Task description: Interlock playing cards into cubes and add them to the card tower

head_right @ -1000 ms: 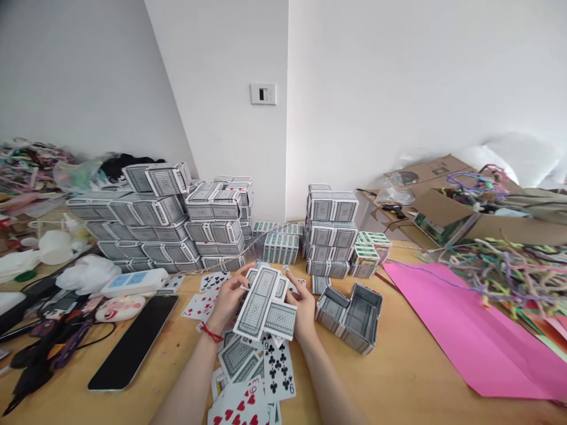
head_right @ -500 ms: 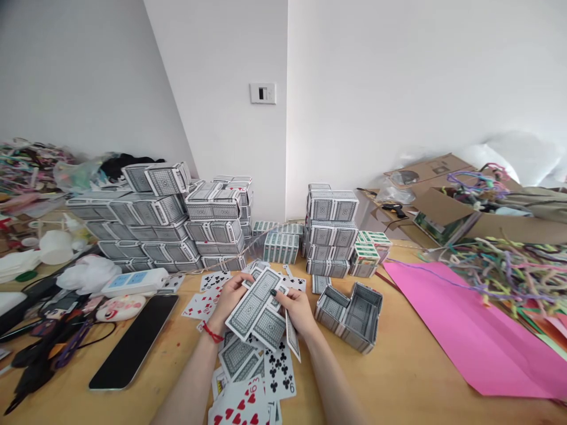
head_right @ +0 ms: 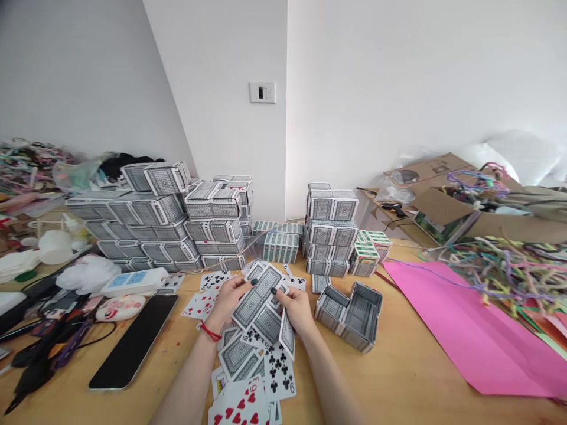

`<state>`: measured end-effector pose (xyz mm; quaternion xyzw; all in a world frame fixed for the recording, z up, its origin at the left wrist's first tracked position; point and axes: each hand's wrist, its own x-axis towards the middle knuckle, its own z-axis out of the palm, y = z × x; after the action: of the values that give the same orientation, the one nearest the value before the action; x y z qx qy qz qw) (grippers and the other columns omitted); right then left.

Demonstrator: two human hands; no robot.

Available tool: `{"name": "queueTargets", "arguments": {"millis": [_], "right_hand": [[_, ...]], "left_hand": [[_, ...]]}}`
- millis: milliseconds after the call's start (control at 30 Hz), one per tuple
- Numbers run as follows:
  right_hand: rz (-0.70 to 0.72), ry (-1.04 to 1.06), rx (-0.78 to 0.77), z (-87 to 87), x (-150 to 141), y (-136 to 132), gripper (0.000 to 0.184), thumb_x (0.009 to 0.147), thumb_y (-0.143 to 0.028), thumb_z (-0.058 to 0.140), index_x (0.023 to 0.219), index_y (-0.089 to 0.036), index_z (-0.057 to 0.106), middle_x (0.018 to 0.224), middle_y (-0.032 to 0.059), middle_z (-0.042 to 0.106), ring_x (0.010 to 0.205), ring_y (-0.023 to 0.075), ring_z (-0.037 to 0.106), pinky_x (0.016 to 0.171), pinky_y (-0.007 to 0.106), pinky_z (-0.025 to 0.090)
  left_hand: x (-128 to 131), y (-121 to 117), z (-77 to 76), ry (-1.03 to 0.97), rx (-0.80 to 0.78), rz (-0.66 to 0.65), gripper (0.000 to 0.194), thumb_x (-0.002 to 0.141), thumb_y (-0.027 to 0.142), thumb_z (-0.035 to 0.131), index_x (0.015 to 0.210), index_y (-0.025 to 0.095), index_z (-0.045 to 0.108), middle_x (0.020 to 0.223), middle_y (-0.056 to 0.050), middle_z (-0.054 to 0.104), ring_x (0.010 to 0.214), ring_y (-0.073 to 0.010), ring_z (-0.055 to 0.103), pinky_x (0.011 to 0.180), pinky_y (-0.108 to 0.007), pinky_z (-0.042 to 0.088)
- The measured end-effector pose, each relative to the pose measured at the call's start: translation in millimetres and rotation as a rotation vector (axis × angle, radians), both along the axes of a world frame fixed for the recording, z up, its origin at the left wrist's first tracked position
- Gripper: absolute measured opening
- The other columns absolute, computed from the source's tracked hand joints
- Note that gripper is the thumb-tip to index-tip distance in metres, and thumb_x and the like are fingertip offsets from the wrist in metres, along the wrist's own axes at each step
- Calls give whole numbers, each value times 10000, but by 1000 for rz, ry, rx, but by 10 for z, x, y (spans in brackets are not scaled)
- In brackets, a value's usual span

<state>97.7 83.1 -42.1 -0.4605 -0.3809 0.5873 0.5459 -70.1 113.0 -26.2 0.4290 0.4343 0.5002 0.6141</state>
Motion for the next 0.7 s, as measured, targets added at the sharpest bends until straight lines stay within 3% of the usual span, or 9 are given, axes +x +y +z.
{"name": "queueTargets", "arguments": {"millis": [200,567,700], "right_hand": [[19,6,3,-59,11,14,359,567,-448,712,517,-154,514,417,-54,450,380,56,318,400,209,196],[6,31,-19,48,-17,-19,366,525,-469,730,496,-158,538,405,-49,479,372,66,340,397,215,226],[-5,27,-39,86,-17,-29,380,502,-477,739,481,-165,523,351,-68,419,339,58,292,380,217,187]], "left_hand": [[8,14,-44,56,-5,42,253,583,357,685,572,135,566,499,40,512,446,-74,433,446,-190,306],[5,10,-37,15,-31,32,215,597,330,676,584,143,571,492,40,528,438,-81,442,438,-189,313],[-1,-27,36,-31,-7,-38,182,592,281,676,702,144,631,583,10,608,511,-118,526,501,-213,382]]}}
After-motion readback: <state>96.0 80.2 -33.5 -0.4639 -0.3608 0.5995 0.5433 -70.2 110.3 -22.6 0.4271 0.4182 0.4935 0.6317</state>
